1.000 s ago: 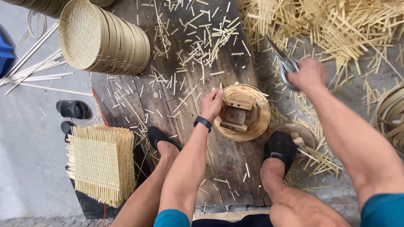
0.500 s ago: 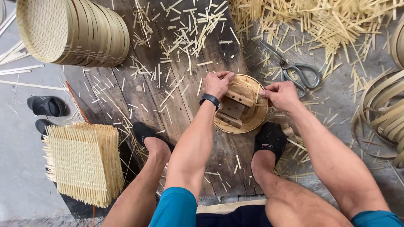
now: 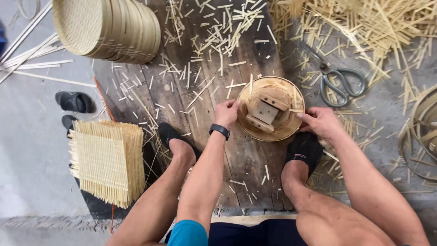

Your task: The recorder is crafting a bamboo steamer by weaving bamboo strips and trimming the edges with shears.

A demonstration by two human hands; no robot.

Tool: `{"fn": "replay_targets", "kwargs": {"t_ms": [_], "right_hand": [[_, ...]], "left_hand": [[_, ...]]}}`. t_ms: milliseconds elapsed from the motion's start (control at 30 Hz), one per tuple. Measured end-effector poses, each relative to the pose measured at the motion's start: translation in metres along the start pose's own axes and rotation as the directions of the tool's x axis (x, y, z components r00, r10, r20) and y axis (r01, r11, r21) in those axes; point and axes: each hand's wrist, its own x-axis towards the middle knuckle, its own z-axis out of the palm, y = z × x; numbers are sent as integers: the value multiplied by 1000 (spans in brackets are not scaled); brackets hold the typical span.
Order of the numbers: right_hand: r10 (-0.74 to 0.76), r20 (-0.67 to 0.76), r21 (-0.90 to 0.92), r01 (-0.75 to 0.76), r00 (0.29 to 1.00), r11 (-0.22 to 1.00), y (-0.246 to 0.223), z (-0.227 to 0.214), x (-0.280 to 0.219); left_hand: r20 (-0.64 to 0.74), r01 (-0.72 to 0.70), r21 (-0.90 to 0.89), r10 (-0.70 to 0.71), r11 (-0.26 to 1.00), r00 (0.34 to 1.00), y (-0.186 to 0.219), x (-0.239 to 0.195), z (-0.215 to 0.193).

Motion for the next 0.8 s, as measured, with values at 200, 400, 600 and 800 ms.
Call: {"fn": "replay_targets", "kwargs": {"t_ms": [200,400,600,800], "right_hand": [[30,-15,140,-27,999,990,26,8,14],[9,-175,68,3,985,998,1,15,-7],[4,146,418,-66,989,906,2,32,-29],[95,19,258,-97,995,961,28,52,-15]], "left_hand": [[309,304,-492,-162,816,937,27,-16,-22],[42,138,-58,-135,989,990,42,-36,-27],[511,520,-774,-130,361,850,-28,-103,15],[484,488,-833,-84,261,871,-29,-132,52]]}}
